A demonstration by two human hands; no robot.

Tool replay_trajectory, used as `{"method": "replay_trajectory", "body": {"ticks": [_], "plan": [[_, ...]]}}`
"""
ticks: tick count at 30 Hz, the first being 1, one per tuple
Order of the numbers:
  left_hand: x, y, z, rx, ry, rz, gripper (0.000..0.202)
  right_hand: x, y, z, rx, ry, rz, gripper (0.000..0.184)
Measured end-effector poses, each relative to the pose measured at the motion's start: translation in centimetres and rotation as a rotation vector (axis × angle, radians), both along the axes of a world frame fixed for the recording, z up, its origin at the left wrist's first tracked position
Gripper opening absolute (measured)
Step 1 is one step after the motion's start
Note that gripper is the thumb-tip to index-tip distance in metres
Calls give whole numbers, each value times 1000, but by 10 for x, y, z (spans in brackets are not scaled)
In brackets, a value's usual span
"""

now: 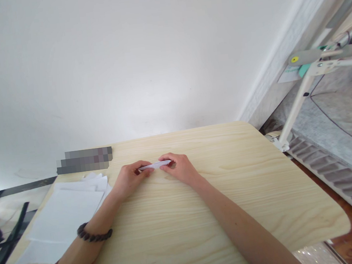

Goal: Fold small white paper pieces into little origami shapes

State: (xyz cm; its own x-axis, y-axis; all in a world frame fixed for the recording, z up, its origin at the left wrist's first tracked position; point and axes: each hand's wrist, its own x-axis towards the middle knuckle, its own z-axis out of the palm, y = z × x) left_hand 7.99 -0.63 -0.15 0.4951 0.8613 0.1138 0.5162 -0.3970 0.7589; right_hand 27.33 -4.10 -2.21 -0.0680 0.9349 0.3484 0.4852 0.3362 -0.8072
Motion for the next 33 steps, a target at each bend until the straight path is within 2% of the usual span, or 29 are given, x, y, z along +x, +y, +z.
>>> {"method": "replay_trajectory", "body": {"ticks": [8,11,14,19,23,28,33], "plan": [[1,-1,2,20,11,11,24,-1,-1,6,0,-14,-45,12],[1,0,1,60,24,7,24,-2,-1,7,7,-14,-24,13],[0,1,-1,34,19,-11,24,-2,-1,7,-9,-12,0,13],[-1,1,0,-8,-29,42,29,-1,-2,7,-45,-35,37,11],[-1,-1,2,-13,-82,-12,30,-3,-4,7,-23,-28,87,14],[1,-3,3,-13,-85,-81,29,-5,-4,8,53,-69,77,13],[2,-3,3,19,-55,-66,29,-5,-3,9,61,-99,81,16]]}}
